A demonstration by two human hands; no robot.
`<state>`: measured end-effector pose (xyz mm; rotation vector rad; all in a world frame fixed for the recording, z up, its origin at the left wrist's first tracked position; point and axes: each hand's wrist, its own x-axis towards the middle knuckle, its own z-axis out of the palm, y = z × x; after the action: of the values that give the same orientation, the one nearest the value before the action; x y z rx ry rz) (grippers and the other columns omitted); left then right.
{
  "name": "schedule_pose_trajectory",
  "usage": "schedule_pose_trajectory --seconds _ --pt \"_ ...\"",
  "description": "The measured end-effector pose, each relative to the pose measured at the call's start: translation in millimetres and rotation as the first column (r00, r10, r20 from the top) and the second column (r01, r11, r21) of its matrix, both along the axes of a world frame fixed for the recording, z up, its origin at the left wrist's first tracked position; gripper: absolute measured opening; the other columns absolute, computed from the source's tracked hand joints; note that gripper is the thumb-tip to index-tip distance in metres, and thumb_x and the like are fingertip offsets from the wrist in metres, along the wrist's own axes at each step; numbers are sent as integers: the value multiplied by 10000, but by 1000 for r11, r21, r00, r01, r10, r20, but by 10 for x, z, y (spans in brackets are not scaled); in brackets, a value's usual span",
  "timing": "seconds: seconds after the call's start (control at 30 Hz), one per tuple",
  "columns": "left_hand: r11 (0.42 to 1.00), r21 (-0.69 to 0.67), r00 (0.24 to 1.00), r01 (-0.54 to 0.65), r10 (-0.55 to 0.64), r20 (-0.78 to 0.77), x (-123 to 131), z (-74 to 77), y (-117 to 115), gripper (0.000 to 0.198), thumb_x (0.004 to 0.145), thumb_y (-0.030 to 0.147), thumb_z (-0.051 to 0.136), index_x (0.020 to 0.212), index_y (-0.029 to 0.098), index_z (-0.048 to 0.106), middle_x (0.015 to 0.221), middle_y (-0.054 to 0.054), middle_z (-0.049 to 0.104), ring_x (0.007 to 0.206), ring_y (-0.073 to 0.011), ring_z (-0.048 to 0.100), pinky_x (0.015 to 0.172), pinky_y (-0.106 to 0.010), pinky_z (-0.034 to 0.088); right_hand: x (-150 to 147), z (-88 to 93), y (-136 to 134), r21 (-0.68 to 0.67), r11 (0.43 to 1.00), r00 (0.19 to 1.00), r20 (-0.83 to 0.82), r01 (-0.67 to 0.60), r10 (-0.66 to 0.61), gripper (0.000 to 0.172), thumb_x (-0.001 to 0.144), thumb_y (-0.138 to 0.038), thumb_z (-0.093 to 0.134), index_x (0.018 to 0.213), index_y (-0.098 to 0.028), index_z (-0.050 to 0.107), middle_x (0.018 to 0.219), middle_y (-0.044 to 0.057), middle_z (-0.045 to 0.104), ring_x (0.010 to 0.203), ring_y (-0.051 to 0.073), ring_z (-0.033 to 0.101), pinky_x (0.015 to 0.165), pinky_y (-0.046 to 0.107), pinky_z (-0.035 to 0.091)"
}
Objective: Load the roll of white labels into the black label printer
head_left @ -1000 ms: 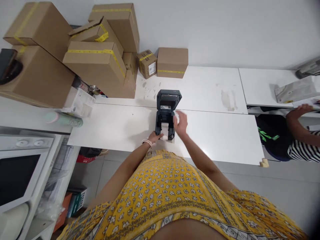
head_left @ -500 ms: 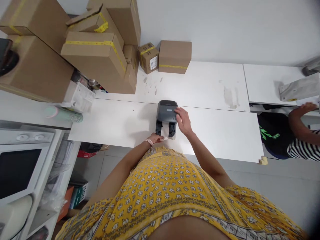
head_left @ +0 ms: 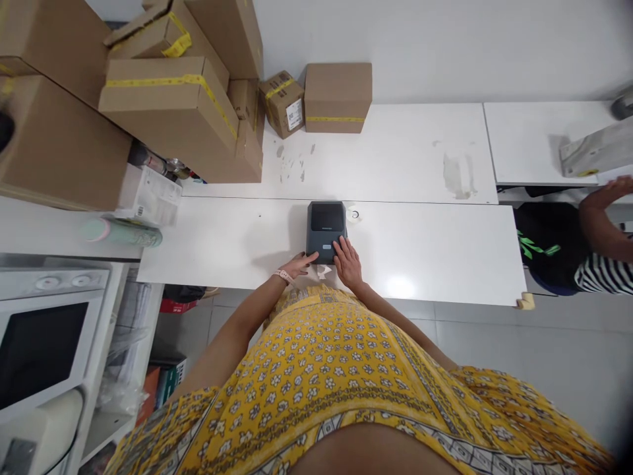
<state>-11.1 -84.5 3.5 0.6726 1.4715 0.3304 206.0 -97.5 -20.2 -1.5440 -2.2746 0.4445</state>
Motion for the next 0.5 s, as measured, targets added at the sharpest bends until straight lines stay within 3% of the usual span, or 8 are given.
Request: schedule_pose_trajectory --seconds 0.23,0.5 --pt "1000 -9 1000 -12 12 -3 71 31 167 811 724 663 701 1374 217 511 1381 -144 568 1212 -299 553 891 -362 452 16 -89 -6 16 1000 999 -41 -14 15 515 1030 -306 266 1532 -195 300 1631 49 202 1519 194 89 1182 387 287" --pt "994 93 996 61 -66 60 46 60 254 635 784 509 736 1282 133 619 1243 -144 660 1124 -288 599 902 -356 461 3 -270 -15 -33 999 997 -77 -7 5 551 1012 -314 272 1551 -204 247 1641 57 156 1519 244 81 1169 459 315"
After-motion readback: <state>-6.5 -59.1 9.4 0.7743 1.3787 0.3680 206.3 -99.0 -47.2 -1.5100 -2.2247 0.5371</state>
